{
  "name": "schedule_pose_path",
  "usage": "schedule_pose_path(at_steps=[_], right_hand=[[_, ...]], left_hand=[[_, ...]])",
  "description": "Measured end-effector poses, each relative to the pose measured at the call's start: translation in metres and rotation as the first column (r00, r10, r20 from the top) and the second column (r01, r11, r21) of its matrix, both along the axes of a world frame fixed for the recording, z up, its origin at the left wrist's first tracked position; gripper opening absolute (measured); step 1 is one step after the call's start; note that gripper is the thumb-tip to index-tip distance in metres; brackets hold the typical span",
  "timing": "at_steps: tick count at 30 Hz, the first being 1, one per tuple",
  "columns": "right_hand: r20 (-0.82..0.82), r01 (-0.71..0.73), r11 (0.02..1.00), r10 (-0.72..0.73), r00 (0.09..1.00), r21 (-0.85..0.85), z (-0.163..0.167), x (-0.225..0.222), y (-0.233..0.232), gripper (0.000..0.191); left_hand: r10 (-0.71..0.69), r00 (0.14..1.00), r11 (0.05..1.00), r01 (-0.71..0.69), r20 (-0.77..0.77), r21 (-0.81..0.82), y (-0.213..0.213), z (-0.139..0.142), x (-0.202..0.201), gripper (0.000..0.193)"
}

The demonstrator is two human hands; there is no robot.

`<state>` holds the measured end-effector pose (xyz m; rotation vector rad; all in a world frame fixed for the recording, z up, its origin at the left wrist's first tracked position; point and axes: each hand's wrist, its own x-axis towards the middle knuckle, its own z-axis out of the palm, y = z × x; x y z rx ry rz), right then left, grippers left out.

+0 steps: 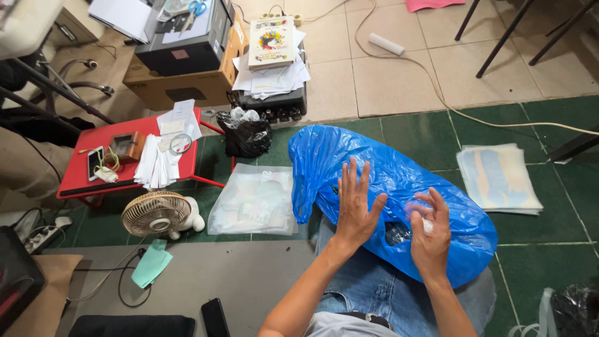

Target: The person sits on the floor with a large blue plastic bag on their lap, cuts the bag open with scissors, and pulls out clear plastic-wrapped packages one at a time, opening and setting them aside. They then remove black plastic-wrapped bundles from the bag.

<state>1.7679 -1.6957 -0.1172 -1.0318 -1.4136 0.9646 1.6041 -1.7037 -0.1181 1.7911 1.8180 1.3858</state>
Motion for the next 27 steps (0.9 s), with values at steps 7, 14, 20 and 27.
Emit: schedule_pose_path(at_steps=[7,14,20,27], right_hand=[[0.201,-0.055,0.994,0.036,0.979,0.09,-0.027,0.02,-0.014,0.025],[-0.319,-0.024,0.973,-0.052,0.946,-0.228,-0.092,0.054,-0.031,0.069],[-0.393,-0.197,0.954,0.096,0.915,-0.226,-0.09,0.062,-0.029,0.043],[-0.279,-0.301,0.906,0.218,0.935,-0.299,-0.019,0.034,0.011,0.04]], left_hand=[[0.022,0.999,0.998,-0.02,0.031,-0.056,-0.007,-0.001,0.01,0.072],[-0.024,0.998,0.996,0.029,0.055,-0.084,-0.022,-0.014,0.024,0.067],[-0.024,0.999,0.997,0.026,0.038,-0.075,-0.023,-0.019,0.027,0.065],[0.018,0.999,0.996,-0.02,0.026,0.084,0.016,0.005,0.003,0.069]])
